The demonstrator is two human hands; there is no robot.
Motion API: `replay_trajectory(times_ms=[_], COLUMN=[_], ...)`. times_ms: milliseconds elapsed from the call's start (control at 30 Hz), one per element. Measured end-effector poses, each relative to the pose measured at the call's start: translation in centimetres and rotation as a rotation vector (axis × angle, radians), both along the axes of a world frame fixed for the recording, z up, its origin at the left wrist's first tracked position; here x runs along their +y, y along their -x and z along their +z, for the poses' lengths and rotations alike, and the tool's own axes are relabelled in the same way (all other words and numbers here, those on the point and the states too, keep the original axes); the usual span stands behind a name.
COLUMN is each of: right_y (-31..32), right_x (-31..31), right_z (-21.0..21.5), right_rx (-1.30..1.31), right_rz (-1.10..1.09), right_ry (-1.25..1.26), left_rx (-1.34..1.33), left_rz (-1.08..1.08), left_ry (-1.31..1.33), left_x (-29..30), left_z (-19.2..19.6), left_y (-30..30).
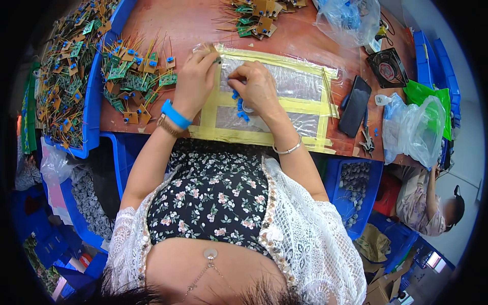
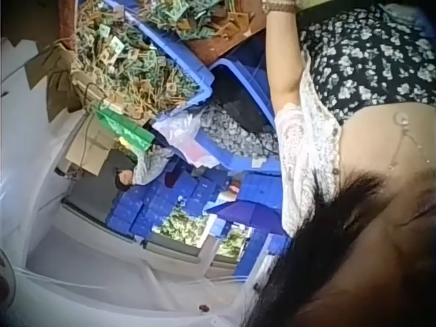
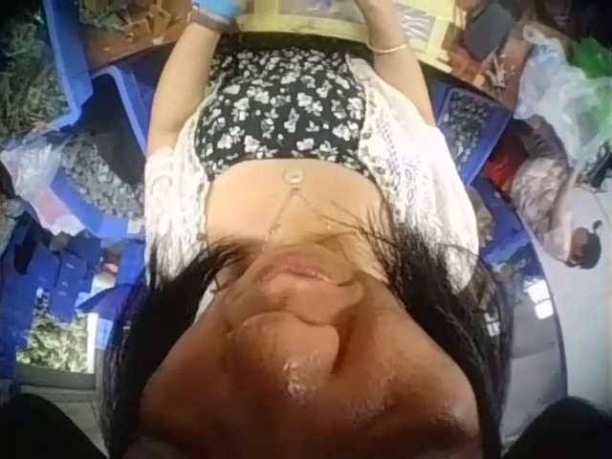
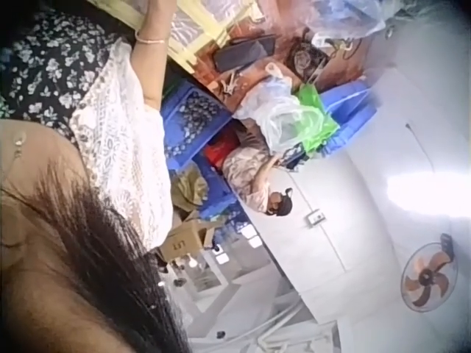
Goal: Assembling electronic components onto a circuit board template at a factory workbench.
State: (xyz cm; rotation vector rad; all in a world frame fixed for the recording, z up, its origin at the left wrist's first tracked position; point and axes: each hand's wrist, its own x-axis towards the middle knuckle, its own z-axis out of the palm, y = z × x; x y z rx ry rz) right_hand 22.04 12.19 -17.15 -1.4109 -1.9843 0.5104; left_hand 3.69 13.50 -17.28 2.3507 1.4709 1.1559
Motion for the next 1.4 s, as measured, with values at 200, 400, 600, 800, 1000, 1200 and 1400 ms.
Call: replay_trajectory(times_ms=[200,400,600,800,1000,1200,1400], right_y=[-1.2,-0.9,-1.2,-1.0,0.5,3.8,4.5], right_x=[-0.4,-0.5,-0.6,-1.1,-1.1,-2.2,-1.7], right_z=[0.3,0.9,0.5,0.9,1.1,1.8,1.6], right_rx=[0.126,0.075,0.05,0.099,-0.16,0.136,0.044], right_rz=[0.079,0.062,0.047,0.003,0.005,0.159,0.184], right_ry=[0.101,0.123,0.024,0.159,-0.077,0.101,0.136], left_rx=[-0.14,0.05,0.218,0.307,0.356,0.364,0.384], left_rz=[-0.138,-0.081,-0.133,-0.117,-0.155,-0.162,-0.155], left_ry=[0.198,0.139,0.066,0.093,0.087,0.082,0.064], left_x=[-7.4,-10.4,-10.3,-10.1,-10.4,-10.7,-10.7], left_z=[2.8,0.6,0.3,0.7,0.7,0.7,0.7], left_y=[3.5,3.8,3.7,3.4,3.7,3.8,3.7])
